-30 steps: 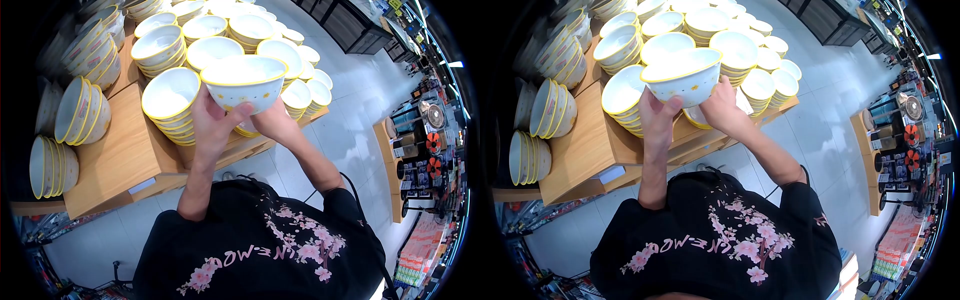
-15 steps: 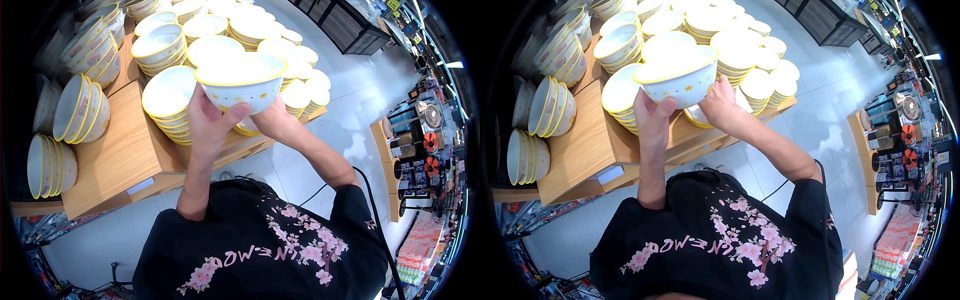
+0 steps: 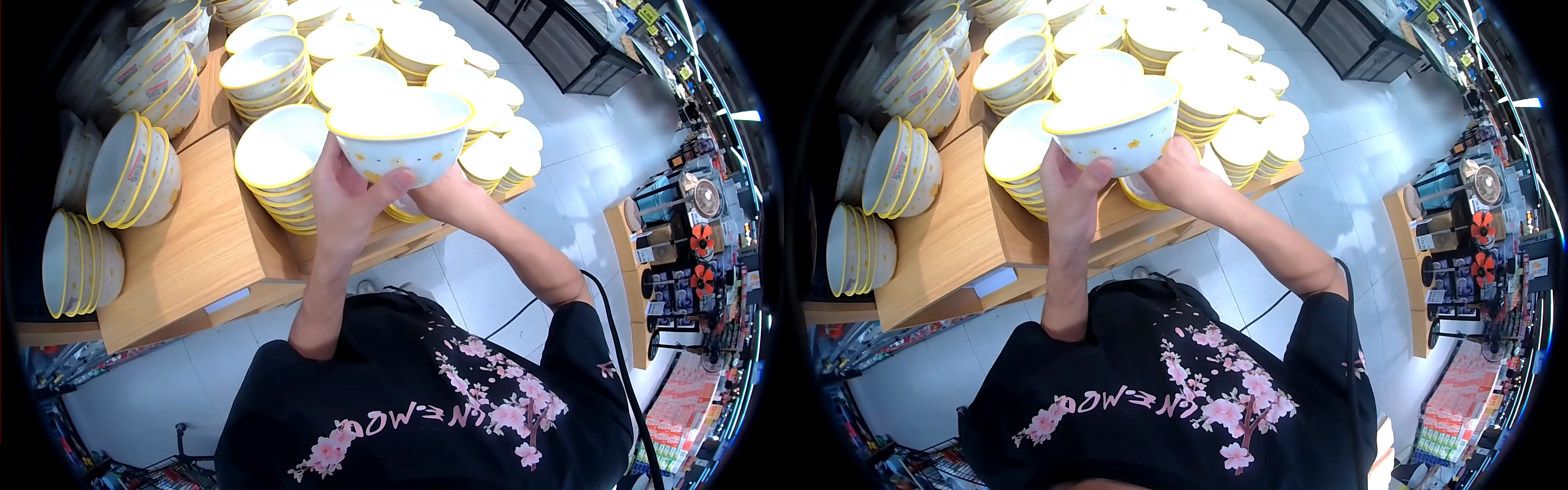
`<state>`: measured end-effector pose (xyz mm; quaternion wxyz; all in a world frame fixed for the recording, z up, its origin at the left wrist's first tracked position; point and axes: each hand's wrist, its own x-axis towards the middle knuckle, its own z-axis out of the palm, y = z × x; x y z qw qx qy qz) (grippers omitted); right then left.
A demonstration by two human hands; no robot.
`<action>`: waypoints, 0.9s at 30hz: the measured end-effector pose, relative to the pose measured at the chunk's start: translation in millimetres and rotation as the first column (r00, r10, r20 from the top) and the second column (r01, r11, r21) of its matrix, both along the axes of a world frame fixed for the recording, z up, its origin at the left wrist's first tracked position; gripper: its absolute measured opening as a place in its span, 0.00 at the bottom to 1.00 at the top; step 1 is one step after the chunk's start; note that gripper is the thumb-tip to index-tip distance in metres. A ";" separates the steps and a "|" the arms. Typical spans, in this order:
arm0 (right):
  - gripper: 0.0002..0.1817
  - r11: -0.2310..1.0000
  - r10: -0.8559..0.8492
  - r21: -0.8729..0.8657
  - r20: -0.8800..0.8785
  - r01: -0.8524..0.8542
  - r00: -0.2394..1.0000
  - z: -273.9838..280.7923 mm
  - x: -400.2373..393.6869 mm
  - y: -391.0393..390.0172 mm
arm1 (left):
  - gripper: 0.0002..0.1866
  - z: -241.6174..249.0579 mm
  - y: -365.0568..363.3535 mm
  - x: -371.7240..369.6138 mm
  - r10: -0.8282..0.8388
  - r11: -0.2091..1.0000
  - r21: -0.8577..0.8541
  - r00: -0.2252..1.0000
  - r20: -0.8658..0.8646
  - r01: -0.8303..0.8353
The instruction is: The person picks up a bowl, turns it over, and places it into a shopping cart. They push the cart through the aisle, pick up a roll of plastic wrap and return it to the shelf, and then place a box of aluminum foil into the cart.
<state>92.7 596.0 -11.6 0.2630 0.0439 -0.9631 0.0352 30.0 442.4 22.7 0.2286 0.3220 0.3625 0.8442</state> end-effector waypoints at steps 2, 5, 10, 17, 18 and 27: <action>0.13 1.000 -0.021 -0.003 0.056 0.021 0.998 -1.2 -3.1 1.7 | 0.41 0.5 0.4 -0.2 0.002 1.000 0.007 1.000 0.000 -0.002; 0.13 0.999 -0.038 0.000 0.092 0.038 0.995 -1.4 -5.8 2.5 | 0.41 3.4 -0.3 -0.6 0.004 1.000 0.021 1.000 -0.004 -0.004; 0.12 0.998 -0.057 -0.013 0.114 0.059 0.992 1.0 -6.9 2.7 | 0.41 5.0 -0.8 -0.3 -0.005 1.000 0.019 1.000 -0.008 0.005; 0.12 0.988 -0.136 -0.025 0.289 0.149 0.948 10.5 6.7 5.0 | 0.40 2.4 -0.8 -0.2 -0.020 1.000 0.013 1.000 0.000 0.020; 0.12 0.985 -0.154 -0.024 0.334 0.172 0.930 17.0 13.8 4.2 | 0.40 2.6 -1.5 0.0 -0.019 1.000 0.002 1.000 0.007 0.019; 0.11 0.468 -0.311 -0.883 -0.131 0.032 0.941 35.7 69.2 -14.2 | 0.43 -2.2 -3.5 -4.3 -0.029 0.998 -0.060 0.980 -0.197 0.017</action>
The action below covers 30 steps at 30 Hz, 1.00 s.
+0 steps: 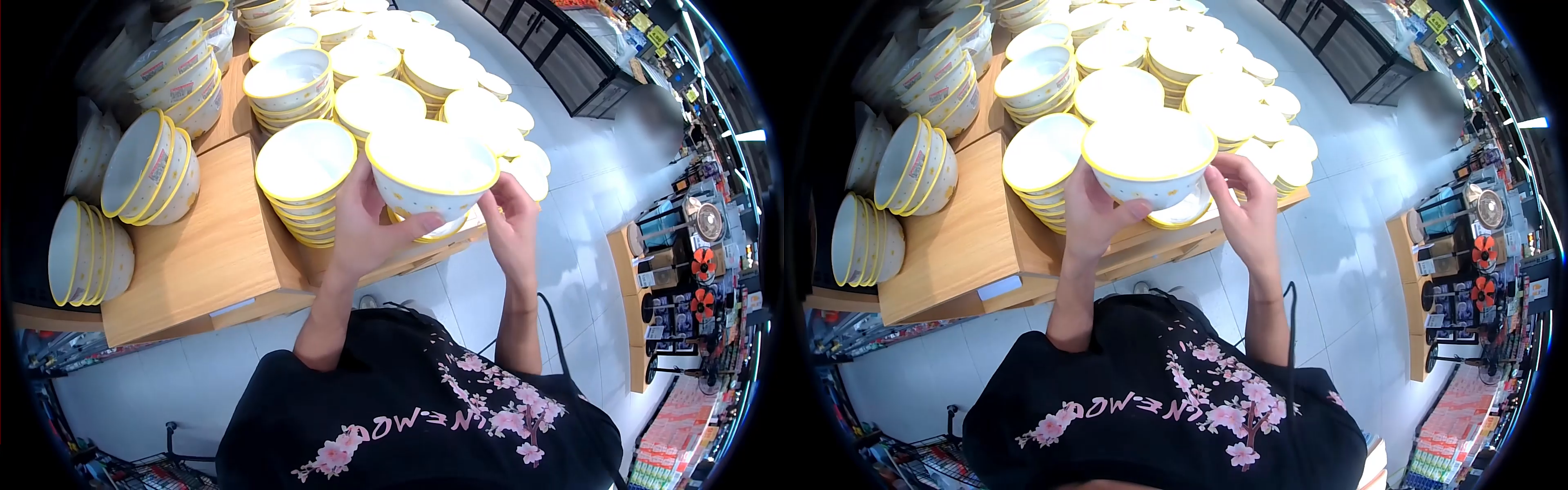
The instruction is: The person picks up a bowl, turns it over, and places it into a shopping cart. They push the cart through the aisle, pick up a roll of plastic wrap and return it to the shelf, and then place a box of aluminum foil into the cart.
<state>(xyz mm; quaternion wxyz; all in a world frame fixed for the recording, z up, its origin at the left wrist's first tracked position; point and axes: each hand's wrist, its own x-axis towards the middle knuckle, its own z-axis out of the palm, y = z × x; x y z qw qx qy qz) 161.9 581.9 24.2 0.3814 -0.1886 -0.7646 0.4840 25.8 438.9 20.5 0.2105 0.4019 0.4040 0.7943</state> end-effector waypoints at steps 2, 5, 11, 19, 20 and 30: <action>0.15 0.997 0.070 -0.038 -0.037 -0.071 0.997 -6.0 8.4 0.9 | 0.44 -3.6 1.3 0.7 -0.011 1.000 -0.011 1.000 0.006 0.011; 0.29 0.979 0.123 -0.143 -0.154 -0.146 0.980 5.7 11.2 -5.7 | 0.45 -4.8 2.6 0.7 -0.004 1.000 -0.026 0.999 -0.032 0.003; 0.60 0.934 0.317 0.189 -0.044 -0.303 0.948 15.1 11.9 -10.5 | 0.48 -8.3 -3.3 3.3 -0.066 0.997 -0.047 0.998 -0.012 0.065; 0.62 0.888 0.213 0.432 -0.080 -0.159 0.974 11.8 7.5 -21.2 | 0.53 -7.4 -5.7 9.3 -0.165 0.979 0.125 0.985 0.049 0.158; 0.62 0.889 0.210 0.432 -0.082 -0.155 0.974 13.3 7.6 -21.1 | 0.53 -9.8 -6.5 8.6 -0.169 0.979 0.124 0.984 0.048 0.162; 0.69 0.907 -0.023 0.421 0.067 -0.007 0.997 30.0 13.0 -36.4 | 0.45 -11.8 -7.0 12.8 -0.399 0.898 0.026 0.791 0.464 0.439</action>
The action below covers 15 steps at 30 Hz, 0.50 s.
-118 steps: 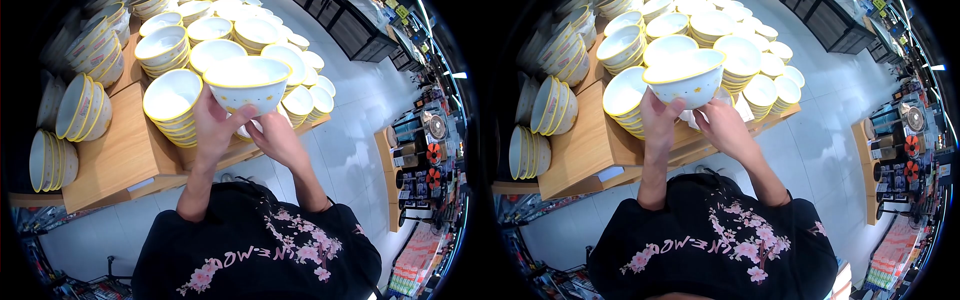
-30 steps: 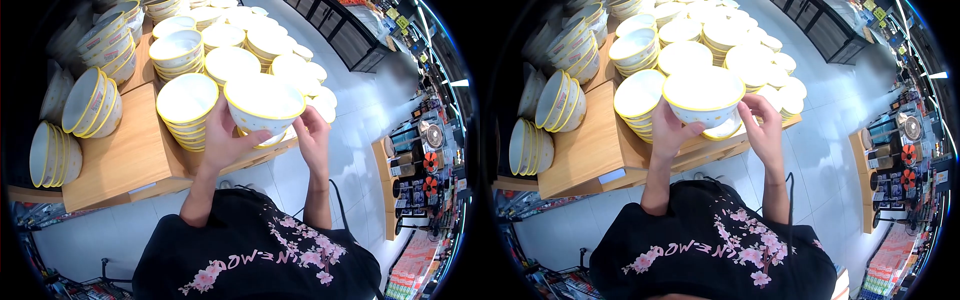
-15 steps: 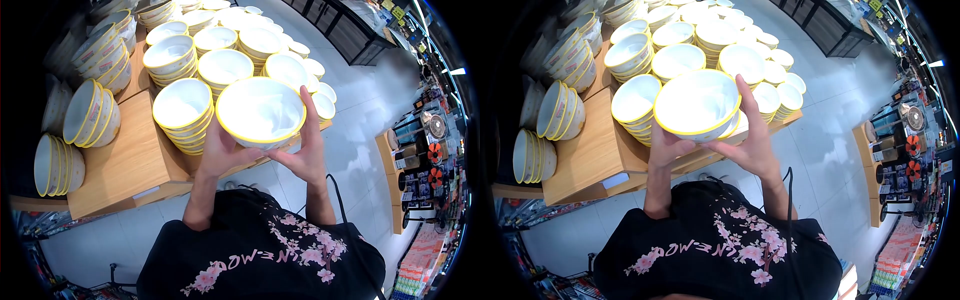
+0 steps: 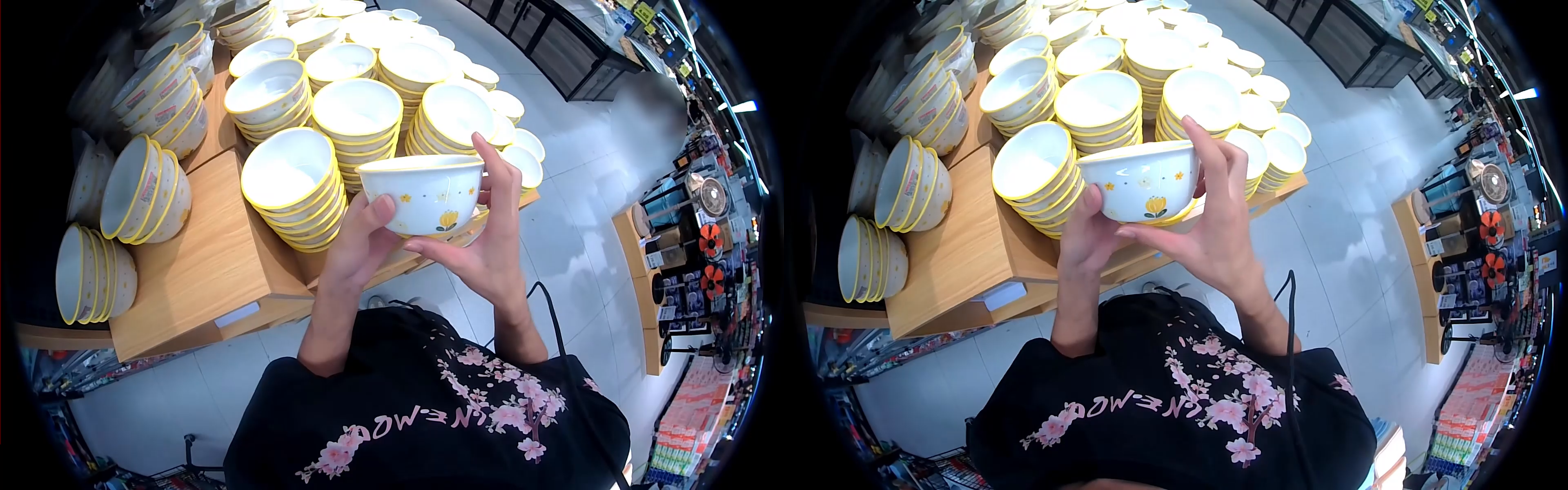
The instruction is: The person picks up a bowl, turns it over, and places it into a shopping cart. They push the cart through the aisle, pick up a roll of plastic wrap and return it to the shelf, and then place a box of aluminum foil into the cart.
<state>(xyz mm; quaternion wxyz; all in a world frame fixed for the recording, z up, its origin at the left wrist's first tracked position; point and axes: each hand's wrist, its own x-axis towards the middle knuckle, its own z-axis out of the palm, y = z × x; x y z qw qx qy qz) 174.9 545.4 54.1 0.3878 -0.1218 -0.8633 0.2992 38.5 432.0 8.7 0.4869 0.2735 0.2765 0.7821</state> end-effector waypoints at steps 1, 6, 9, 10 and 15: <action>0.68 0.999 -0.032 -0.014 0.014 0.032 0.999 2.7 0.8 -3.8 | 0.47 -3.2 0.4 -0.8 -0.022 1.000 -0.010 1.000 -0.015 0.021; 0.68 0.983 -0.019 0.178 -0.077 0.032 0.997 3.4 5.7 -15.5 | 0.44 -43.4 9.5 -2.3 -0.151 0.920 0.379 0.982 0.109 0.100; 0.63 0.963 0.055 0.269 -0.189 -0.002 0.980 5.3 3.5 -25.4 | 0.41 -70.3 15.6 -3.7 -0.353 0.747 0.657 0.899 0.260 0.104; 0.58 0.961 0.102 0.274 -0.275 -0.024 0.956 5.2 1.6 -29.9 | 0.42 -81.4 17.3 -5.4 -0.330 0.777 0.627 0.889 0.316 0.065; 0.66 0.967 0.204 0.213 -0.313 -0.141 0.928 -15.0 2.1 -36.6 | 0.44 -157.0 28.0 -14.4 -0.021 0.940 0.304 0.864 0.504 -0.154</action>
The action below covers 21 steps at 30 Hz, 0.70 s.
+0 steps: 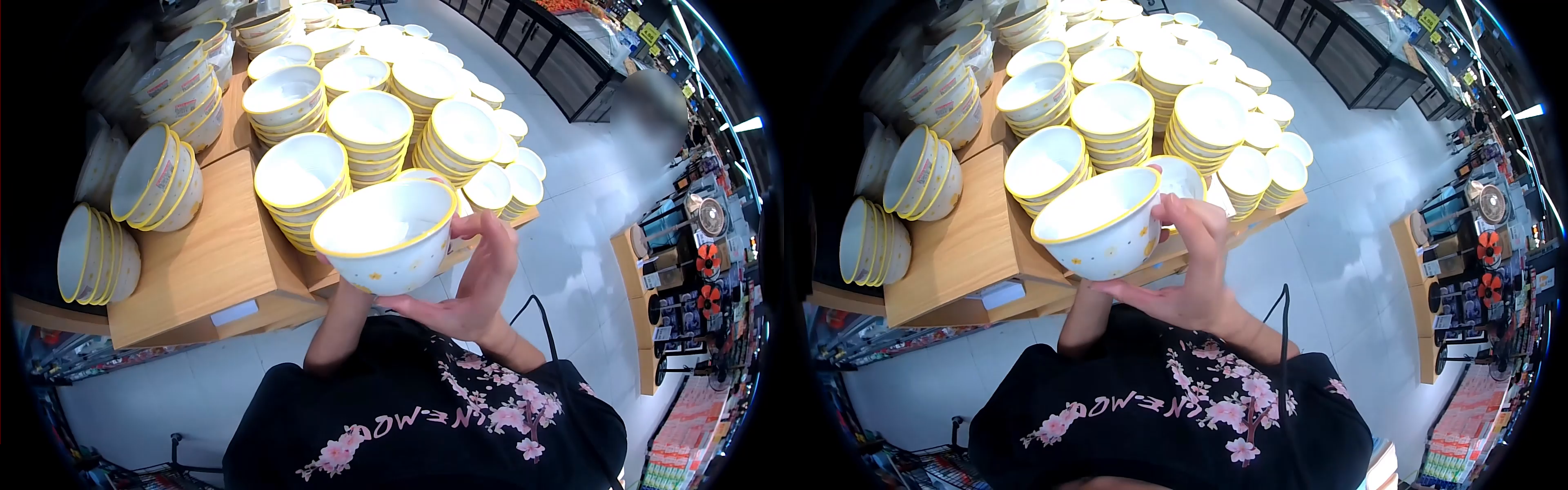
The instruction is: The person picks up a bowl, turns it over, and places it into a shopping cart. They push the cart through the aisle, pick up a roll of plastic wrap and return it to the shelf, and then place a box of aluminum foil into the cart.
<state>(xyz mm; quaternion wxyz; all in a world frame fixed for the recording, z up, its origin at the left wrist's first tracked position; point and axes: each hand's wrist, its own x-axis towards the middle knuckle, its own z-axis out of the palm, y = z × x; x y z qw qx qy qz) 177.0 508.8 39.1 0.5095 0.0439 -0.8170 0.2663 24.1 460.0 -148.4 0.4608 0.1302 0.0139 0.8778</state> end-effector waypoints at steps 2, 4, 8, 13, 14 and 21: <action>0.64 0.999 -0.010 0.047 0.011 0.009 1.000 4.8 2.3 -3.0 | 0.45 -10.1 -2.4 -0.4 0.011 0.997 -0.072 1.000 0.017 -0.010; 0.61 0.996 -0.025 0.090 0.023 0.023 0.999 5.8 4.0 -2.5 | 0.44 35.9 -15.0 5.8 -0.104 0.995 0.014 0.992 0.074 0.103; 0.56 0.993 0.104 0.052 0.017 -0.104 0.994 -7.9 6.9 0.9 | 0.42 133.6 -36.0 15.3 -0.238 0.935 0.205 0.940 -0.245 0.291; 0.57 0.902 0.251 -0.353 -0.033 -0.246 0.967 -25.1 13.3 11.1 | 0.54 148.8 -47.3 -8.0 0.100 0.984 0.175 0.764 -0.637 0.018; 0.58 0.777 0.300 -0.560 -0.073 -0.288 0.951 -25.7 15.0 12.8 | 0.55 164.5 -48.7 -8.2 0.102 0.992 0.030 0.618 -0.780 -0.125; 0.62 0.517 0.321 -0.820 -0.082 -0.247 0.943 -33.3 4.1 25.9 | 0.58 202.1 -46.4 21.2 -0.073 0.792 -0.224 0.276 -0.958 -0.568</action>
